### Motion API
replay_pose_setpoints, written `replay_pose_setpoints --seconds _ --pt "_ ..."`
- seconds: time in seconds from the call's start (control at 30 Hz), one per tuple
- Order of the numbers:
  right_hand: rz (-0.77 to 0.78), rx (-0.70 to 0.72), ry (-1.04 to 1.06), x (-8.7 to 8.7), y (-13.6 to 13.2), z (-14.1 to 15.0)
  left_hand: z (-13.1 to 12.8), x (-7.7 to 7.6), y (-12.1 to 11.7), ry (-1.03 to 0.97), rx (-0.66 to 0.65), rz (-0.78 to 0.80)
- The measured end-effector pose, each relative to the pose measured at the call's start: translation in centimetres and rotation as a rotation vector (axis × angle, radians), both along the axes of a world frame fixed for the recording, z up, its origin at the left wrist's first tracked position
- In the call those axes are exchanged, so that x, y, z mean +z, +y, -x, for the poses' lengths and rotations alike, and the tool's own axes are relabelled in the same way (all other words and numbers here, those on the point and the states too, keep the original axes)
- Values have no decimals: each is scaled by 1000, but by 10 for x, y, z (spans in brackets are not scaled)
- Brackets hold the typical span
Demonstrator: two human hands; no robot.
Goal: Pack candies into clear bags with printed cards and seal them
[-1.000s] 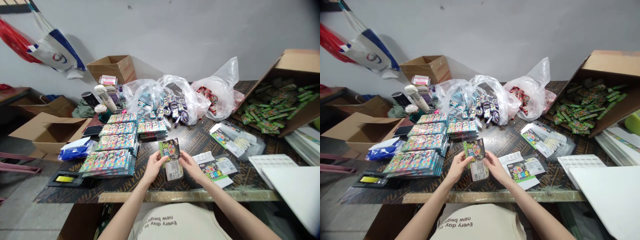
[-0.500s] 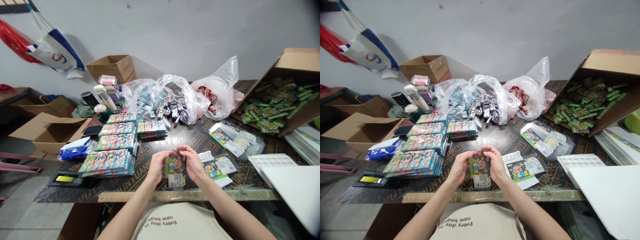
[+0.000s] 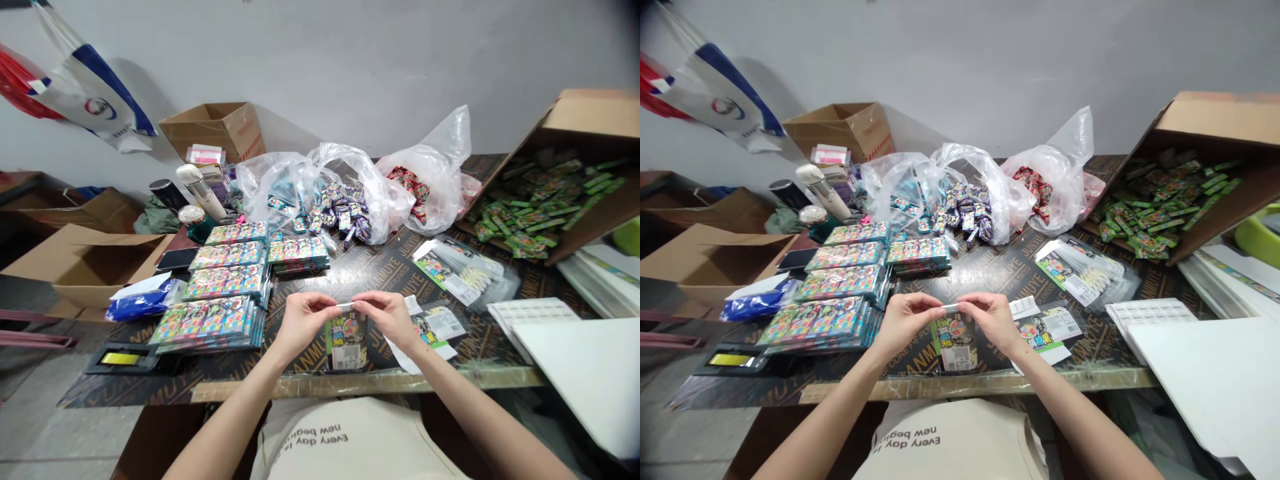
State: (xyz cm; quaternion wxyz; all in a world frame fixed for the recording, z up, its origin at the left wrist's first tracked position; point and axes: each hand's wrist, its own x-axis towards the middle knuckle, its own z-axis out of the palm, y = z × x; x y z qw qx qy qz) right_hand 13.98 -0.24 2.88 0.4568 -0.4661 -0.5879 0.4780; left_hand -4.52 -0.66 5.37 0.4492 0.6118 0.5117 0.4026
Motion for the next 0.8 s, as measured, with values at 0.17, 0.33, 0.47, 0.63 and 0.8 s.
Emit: replay_pose_setpoints --seconds 0.17,0.33,0.47,0.63,0.8 --pt "44 155 -8 8 10 -5 -4 5 -2 96 -11 -120" --pt "-126 78 -85 1 -3 -11 -4 -1 -12 241 -82 -353" --pt "-239 82 -78 -13 -15 -19 1 -8 -12 224 -112 -344" --pt "49 73 1 -56 -31 -14 15 -17 -6 194 13 -312" --pt "168 170 9 -95 -22 17 43 -24 -3 63 310 -188"
